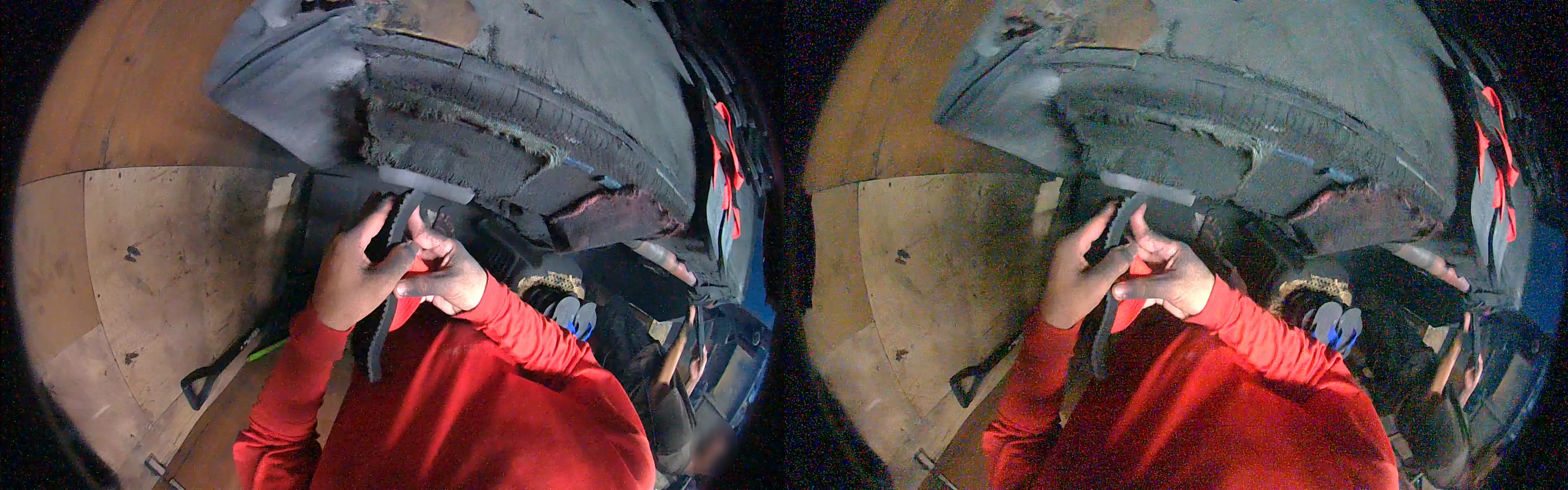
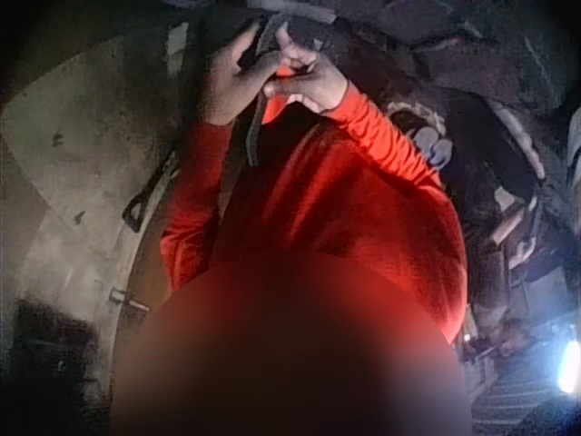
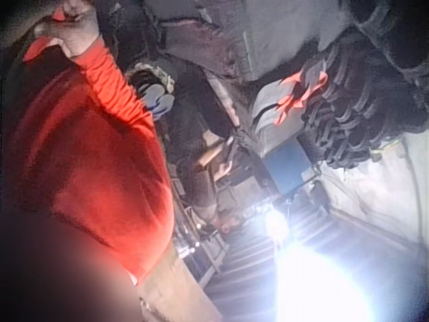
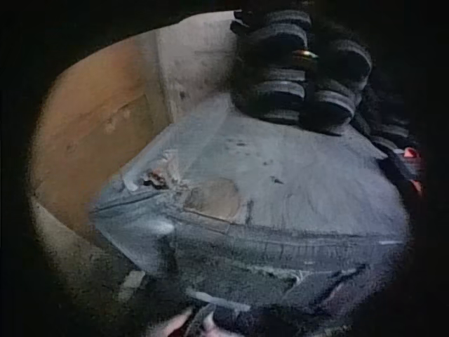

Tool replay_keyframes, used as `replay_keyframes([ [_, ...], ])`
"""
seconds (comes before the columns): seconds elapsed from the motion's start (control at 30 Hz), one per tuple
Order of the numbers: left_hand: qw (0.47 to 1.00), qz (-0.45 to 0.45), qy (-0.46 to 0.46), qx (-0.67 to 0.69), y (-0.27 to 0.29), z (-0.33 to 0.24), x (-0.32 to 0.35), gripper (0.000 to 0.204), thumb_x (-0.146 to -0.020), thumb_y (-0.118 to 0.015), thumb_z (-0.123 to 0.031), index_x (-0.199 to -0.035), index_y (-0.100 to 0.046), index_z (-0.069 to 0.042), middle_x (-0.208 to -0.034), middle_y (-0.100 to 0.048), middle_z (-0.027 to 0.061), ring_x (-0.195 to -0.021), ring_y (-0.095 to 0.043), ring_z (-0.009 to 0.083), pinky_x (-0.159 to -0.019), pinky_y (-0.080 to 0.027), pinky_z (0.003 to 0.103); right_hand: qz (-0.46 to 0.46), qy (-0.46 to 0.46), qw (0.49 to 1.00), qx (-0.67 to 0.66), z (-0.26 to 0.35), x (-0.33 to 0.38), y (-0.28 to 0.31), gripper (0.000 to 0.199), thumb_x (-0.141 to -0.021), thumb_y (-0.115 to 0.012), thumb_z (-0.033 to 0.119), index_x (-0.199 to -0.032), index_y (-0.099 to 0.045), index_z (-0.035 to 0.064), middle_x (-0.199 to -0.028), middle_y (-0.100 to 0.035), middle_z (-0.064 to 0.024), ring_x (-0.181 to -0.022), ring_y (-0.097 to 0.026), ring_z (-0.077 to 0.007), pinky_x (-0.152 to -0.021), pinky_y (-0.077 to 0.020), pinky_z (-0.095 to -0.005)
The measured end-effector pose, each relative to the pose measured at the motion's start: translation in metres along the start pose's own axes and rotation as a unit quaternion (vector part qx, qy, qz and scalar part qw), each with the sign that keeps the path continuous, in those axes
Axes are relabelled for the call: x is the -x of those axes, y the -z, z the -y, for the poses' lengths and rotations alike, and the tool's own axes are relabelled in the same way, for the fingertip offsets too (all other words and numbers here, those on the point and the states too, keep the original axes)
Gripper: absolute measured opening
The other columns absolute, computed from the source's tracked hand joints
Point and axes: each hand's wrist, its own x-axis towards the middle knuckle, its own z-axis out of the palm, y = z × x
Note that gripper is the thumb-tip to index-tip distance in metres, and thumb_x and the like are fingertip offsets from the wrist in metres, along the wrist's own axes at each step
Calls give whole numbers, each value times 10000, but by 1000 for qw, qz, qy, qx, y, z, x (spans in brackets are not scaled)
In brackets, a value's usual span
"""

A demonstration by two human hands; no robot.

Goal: The person repeatedly picks up flip-flop soles and straps, aligns the straps through the sole, and presses them together to form a pair. They handle several pairs in sequence, placing completed pairs on a nearby surface.

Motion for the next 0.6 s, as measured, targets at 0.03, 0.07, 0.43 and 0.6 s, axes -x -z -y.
replay_keyframes([
  [0.03,1000,7,12,10,0,-2,1,546,-849,-660,-145,-1311,-497,96,-1153,-660,225,-1097,-648,251,-910,-490,325,-12,-26,996,-89,1,0,0,692,-823,-659,-147,-1397,-498,206,-1188,-631,-44,-1044,-640,-172,-911,-540,-312],
  [0.07,999,14,25,20,0,-3,-1,545,-850,-662,-156,-1311,-502,88,-1145,-664,221,-1091,-651,251,-901,-493,327,-46,-51,995,-76,1,1,0,762,-838,-626,-163,-1413,-465,310,-1157,-636,-54,-1008,-658,-200,-865,-572,-332],
  [0.43,979,86,58,178,-46,49,-42,494,-836,-598,-93,-1304,-527,48,-1106,-650,45,-970,-583,122,-886,-466,293,-78,-92,992,22,42,-2,38,497,-861,-617,-116,-1308,-526,82,-1151,-649,-87,-1005,-676,-222,-877,-585,-416],
  [0.6,928,53,73,362,-57,65,-2,602,-767,-562,-9,-1364,-498,37,-1221,-608,29,-1044,-561,92,-920,-448,258,-95,-91,900,416,32,14,25,635,-804,-756,-1,-1376,-479,-7,-1349,-562,-93,-1194,-561,-167,-1008,-457,-309],
])
